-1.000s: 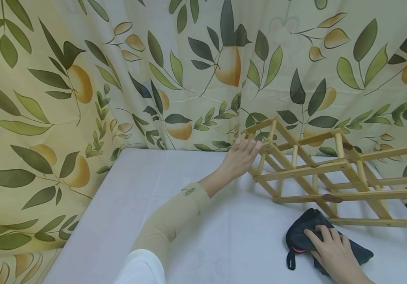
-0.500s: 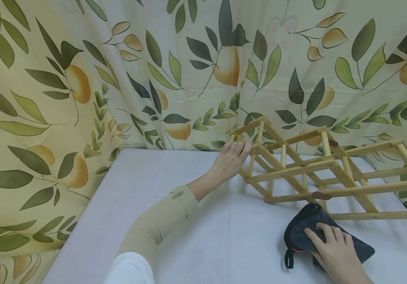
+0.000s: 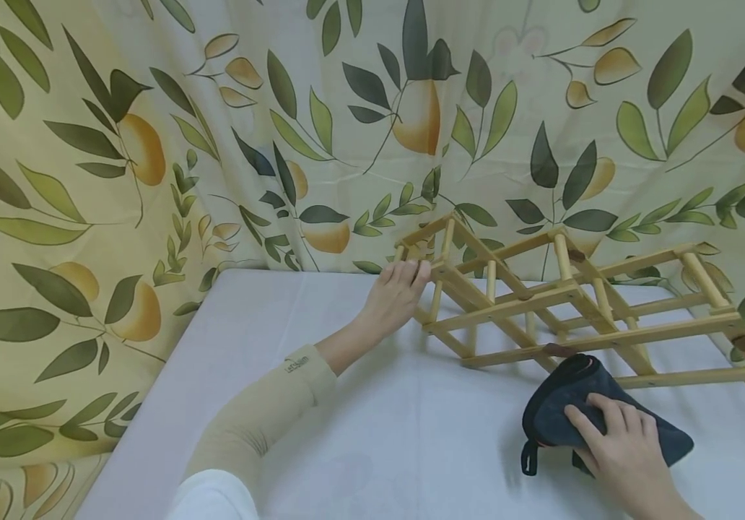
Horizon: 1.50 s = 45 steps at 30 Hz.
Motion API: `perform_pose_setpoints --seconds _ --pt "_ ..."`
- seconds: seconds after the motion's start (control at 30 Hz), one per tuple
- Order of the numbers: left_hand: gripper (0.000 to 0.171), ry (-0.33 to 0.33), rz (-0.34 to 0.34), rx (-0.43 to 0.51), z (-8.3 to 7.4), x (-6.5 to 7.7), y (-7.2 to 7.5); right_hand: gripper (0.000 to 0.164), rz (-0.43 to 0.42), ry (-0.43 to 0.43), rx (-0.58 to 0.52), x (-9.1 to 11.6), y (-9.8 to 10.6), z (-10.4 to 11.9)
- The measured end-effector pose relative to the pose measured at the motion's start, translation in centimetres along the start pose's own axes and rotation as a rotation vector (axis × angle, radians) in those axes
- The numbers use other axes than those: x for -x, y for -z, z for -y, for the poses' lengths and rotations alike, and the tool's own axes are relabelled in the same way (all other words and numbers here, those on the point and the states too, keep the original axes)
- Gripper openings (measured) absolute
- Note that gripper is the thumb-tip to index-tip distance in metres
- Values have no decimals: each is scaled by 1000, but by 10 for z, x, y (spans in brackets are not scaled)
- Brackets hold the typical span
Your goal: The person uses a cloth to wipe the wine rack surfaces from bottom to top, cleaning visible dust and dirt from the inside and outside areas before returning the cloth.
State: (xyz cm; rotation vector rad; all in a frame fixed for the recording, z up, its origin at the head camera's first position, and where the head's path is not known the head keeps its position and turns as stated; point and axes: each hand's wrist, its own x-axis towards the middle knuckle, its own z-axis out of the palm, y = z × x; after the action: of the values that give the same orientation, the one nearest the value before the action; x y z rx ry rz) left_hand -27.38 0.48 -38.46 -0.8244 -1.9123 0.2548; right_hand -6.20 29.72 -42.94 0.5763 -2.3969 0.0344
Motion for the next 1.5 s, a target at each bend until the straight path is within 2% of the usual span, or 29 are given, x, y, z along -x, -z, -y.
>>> perform_pose_setpoints --seconds 0.33,0.6,0.97,1.1,1.33,1.5 --pt "15 60 -2 12 20 20 5 66 -83 28 -22 -14 3 -6" --pt "15 100 -13 32 38 38 9 62 -184 1 -11 -23 4 -13" --pt "17 134 -34 37 62 59 15 60 -236 -45 -1 -39 10 -22" --pt "18 141 -34 40 70 67 17 57 -219 -49 -6 -44 12 -25" --pt "19 158 -44 36 85 81 22 53 -300 -63 -24 -53 6 -31" --pt "19 171 -52 21 95 90 25 51 -317 -66 -38 -58 4 -36"
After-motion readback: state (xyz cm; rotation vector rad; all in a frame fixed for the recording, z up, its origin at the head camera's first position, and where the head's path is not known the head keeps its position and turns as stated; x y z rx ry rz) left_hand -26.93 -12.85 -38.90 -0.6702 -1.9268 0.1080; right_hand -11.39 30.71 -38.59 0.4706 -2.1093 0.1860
